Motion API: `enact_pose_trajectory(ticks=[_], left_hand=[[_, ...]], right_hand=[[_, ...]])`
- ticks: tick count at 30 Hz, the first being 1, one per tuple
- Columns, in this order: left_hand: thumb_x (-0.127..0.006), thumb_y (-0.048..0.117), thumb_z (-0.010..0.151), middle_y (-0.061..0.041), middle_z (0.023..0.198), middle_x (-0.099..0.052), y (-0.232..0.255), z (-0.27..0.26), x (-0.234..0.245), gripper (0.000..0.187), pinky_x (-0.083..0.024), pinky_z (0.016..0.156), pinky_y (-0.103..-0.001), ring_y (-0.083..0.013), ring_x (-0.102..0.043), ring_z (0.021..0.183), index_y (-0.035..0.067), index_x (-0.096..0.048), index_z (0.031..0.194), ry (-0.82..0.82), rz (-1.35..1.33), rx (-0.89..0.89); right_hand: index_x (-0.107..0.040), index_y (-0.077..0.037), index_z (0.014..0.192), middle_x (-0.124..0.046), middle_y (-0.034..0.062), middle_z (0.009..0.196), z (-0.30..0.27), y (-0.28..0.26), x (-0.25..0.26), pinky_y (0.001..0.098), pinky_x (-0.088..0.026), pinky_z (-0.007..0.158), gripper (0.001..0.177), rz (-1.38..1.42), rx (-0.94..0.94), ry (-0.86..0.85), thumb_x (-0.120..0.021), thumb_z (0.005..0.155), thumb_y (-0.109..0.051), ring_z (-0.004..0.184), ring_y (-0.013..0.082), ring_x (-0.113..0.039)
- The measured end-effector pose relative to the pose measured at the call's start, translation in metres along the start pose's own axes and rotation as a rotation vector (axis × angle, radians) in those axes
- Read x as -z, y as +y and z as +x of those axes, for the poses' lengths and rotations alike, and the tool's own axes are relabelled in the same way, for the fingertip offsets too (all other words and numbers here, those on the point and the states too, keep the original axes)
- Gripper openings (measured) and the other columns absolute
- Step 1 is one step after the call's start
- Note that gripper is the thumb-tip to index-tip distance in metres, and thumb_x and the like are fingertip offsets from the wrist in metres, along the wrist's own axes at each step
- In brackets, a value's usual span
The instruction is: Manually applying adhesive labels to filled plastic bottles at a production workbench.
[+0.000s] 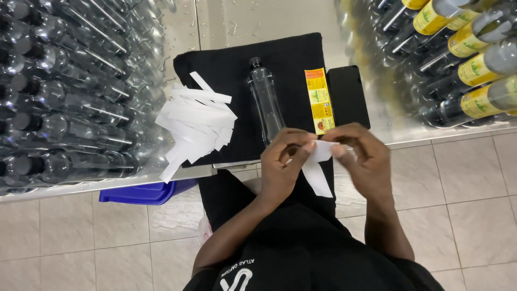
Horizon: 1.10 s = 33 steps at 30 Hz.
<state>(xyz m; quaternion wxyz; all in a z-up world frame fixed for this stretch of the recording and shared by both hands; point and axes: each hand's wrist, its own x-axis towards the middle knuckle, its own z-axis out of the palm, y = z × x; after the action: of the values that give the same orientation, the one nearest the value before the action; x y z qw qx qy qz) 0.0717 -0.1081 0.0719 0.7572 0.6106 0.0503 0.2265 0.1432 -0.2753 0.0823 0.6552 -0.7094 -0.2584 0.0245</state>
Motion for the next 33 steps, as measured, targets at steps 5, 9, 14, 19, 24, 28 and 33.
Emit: enact_pose_trajectory(ticks=[5, 9, 14, 19, 24, 28, 33], left_hand=[[-0.078, 0.009, 0.103, -0.011, 0.108, -0.078, -0.002, -0.002, 0.006, 0.02, -0.064, 0.086, -0.041, -0.028, -0.078, 0.102, 0.004, -0.078, 0.123, 0.068, 0.153, -0.22], [-0.071, 0.001, 0.107, -0.007, 0.103, -0.076, -0.024, -0.018, 0.026, 0.016, -0.063, 0.088, -0.041, -0.0287, -0.077, 0.097, 0.006, -0.076, 0.12, 0.194, 0.394, -0.422], [-0.076, -0.004, 0.099, -0.018, 0.1, -0.083, -0.027, -0.03, 0.016, 0.011, -0.066, 0.086, -0.044, -0.0314, -0.083, 0.096, -0.004, -0.076, 0.11, -0.002, 0.112, -0.047], [-0.074, 0.002, 0.102, -0.024, 0.113, -0.082, -0.031, -0.034, 0.013, 0.019, -0.067, 0.091, -0.043, -0.0267, -0.08, 0.103, -0.007, -0.071, 0.118, -0.008, -0.347, 0.238], [-0.068, -0.002, 0.106, -0.031, 0.151, -0.064, 0.015, -0.034, -0.009, 0.041, -0.046, 0.123, -0.058, -0.0428, -0.055, 0.148, -0.009, -0.058, 0.146, -0.212, -0.133, -0.097], [-0.076, 0.009, 0.104, -0.032, 0.154, -0.061, 0.022, -0.029, -0.019, 0.053, -0.048, 0.122, -0.057, -0.0439, -0.056, 0.147, -0.01, -0.056, 0.149, -0.228, 0.019, -0.25], [-0.074, 0.008, 0.104, -0.031, 0.14, -0.071, 0.03, -0.025, -0.023, 0.045, -0.057, 0.113, -0.052, -0.043, -0.069, 0.134, -0.014, -0.064, 0.141, -0.179, 0.027, -0.274]], right_hand=[[-0.075, 0.006, 0.103, -0.068, 0.0176, 0.088, -0.006, 0.014, 0.001, 0.0403, -0.061, 0.084, 0.023, 0.018, -0.049, 0.021, -0.077, 0.103, -0.017, 0.082, 0.0248, -0.068], [-0.07, 0.004, 0.11, -0.066, 0.0124, 0.095, -0.013, 0.049, 0.011, 0.0342, -0.057, 0.087, 0.025, 0.125, -0.073, 0.279, -0.071, 0.111, -0.021, 0.089, 0.0152, -0.061], [-0.066, 0.004, 0.111, -0.066, 0.0106, 0.094, -0.013, 0.046, 0.0, 0.0331, -0.056, 0.087, 0.027, 0.161, -0.069, 0.405, -0.071, 0.111, -0.022, 0.092, 0.0148, -0.063], [-0.067, 0.003, 0.11, -0.062, 0.0121, 0.091, -0.017, 0.041, -0.005, 0.0361, -0.057, 0.087, 0.026, 0.13, -0.02, 0.412, -0.07, 0.111, -0.023, 0.088, 0.0178, -0.063], [-0.066, 0.008, 0.105, -0.065, 0.0153, 0.093, -0.025, 0.017, -0.021, 0.0378, -0.056, 0.086, 0.02, 0.174, 0.001, 0.379, -0.07, 0.108, -0.012, 0.092, 0.0213, -0.066], [-0.071, 0.008, 0.102, -0.066, 0.0172, 0.09, -0.031, -0.011, -0.031, 0.0352, -0.055, 0.077, 0.022, 0.162, 0.05, 0.334, -0.074, 0.104, -0.014, 0.085, 0.0203, -0.065], [-0.079, 0.008, 0.093, -0.07, 0.02, 0.086, -0.04, -0.017, -0.025, 0.0301, -0.057, 0.069, 0.015, 0.108, 0.102, 0.248, -0.082, 0.094, -0.007, 0.075, 0.0172, -0.064]])
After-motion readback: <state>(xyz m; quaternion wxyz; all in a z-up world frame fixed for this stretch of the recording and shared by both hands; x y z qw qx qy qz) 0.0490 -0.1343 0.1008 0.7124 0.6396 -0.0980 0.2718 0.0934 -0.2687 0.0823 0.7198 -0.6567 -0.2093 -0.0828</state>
